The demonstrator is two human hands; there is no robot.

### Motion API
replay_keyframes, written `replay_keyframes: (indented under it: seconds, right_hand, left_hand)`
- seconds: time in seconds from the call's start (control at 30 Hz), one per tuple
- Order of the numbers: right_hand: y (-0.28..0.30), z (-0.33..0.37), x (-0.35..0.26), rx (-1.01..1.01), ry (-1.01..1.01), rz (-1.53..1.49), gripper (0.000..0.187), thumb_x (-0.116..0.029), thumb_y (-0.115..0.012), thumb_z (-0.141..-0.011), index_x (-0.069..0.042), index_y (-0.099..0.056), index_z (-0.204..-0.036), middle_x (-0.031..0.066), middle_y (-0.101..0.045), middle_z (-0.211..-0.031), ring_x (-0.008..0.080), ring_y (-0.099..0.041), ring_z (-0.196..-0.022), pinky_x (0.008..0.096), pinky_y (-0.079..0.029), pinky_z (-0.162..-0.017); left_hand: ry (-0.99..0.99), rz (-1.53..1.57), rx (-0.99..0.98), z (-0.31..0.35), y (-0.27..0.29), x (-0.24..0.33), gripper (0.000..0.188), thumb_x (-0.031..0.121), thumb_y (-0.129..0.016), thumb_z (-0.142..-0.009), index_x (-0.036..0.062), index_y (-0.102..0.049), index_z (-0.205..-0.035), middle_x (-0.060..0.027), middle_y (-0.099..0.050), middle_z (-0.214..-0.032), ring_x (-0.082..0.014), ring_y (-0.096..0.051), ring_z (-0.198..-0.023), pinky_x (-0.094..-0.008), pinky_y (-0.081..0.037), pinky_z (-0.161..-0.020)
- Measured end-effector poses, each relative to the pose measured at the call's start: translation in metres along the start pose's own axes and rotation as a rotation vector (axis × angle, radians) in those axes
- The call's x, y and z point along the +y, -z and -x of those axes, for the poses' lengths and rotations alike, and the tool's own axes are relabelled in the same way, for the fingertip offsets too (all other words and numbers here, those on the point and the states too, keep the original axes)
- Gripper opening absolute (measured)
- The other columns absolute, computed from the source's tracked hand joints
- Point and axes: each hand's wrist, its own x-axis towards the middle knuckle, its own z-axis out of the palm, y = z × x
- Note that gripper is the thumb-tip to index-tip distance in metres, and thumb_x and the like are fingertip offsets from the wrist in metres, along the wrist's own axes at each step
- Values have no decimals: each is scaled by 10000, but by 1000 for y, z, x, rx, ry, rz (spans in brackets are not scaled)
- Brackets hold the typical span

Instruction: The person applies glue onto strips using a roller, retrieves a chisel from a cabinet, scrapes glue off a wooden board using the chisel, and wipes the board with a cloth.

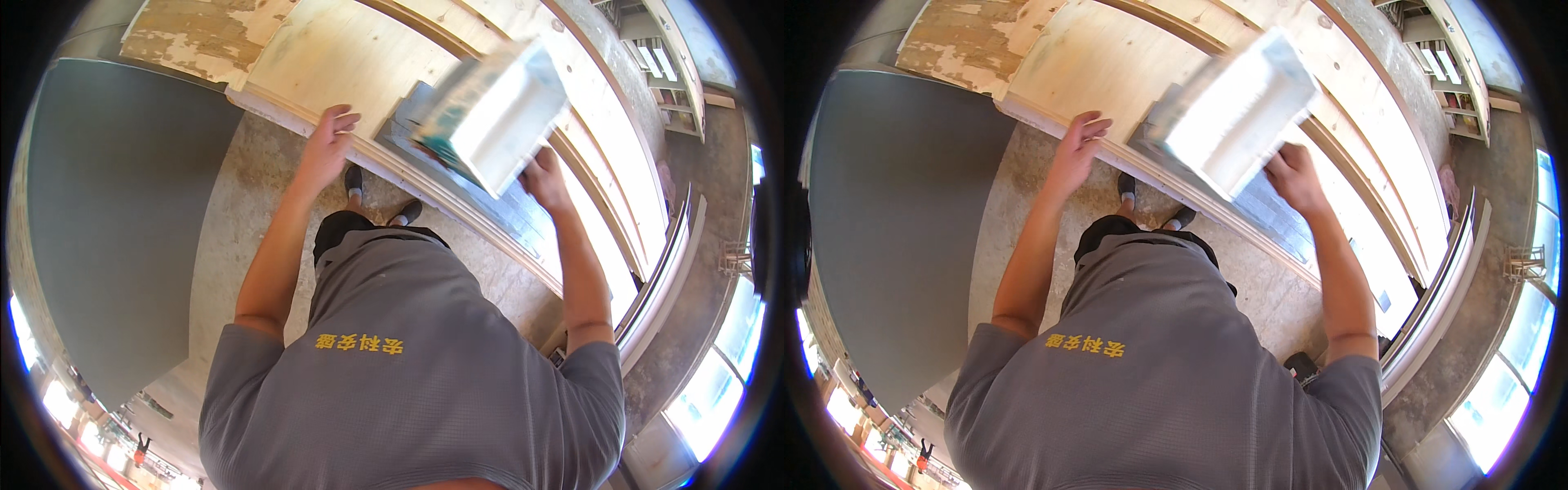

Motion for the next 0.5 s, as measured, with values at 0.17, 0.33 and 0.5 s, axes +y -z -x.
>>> replay_keyframes:
  seconds: [0.17,0.33,0.5]
  right_hand:
    - [78,86,85,86,-154,134,353,-205,-536,-907,31,-542,-644,21,-472,-486,93,-424,-413,266,-314,-395]
    - [109,146,157,112,-210,257,438,-250,-496,-951,-11,-513,-584,15,-420,-408,87,-374,-324,263,-274,-331]
    - [102,138,159,77,-242,273,389,-198,-499,-916,-3,-508,-580,32,-455,-441,101,-400,-354,279,-300,-356]
  left_hand:
    - [92,-164,-53,-16,-46,10,465,67,-518,-830,4,-416,-1279,-213,-573,-1243,-316,-556,-1141,-373,-446,-947]
    - [35,-294,-5,-17,-63,9,421,65,-525,-820,-21,-462,-1228,-216,-578,-1224,-331,-564,-1139,-377,-444,-959]
    - [43,-70,-4,-13,-52,3,411,33,-517,-811,-21,-473,-1216,-179,-583,-1221,-281,-567,-1124,-352,-440,-955]
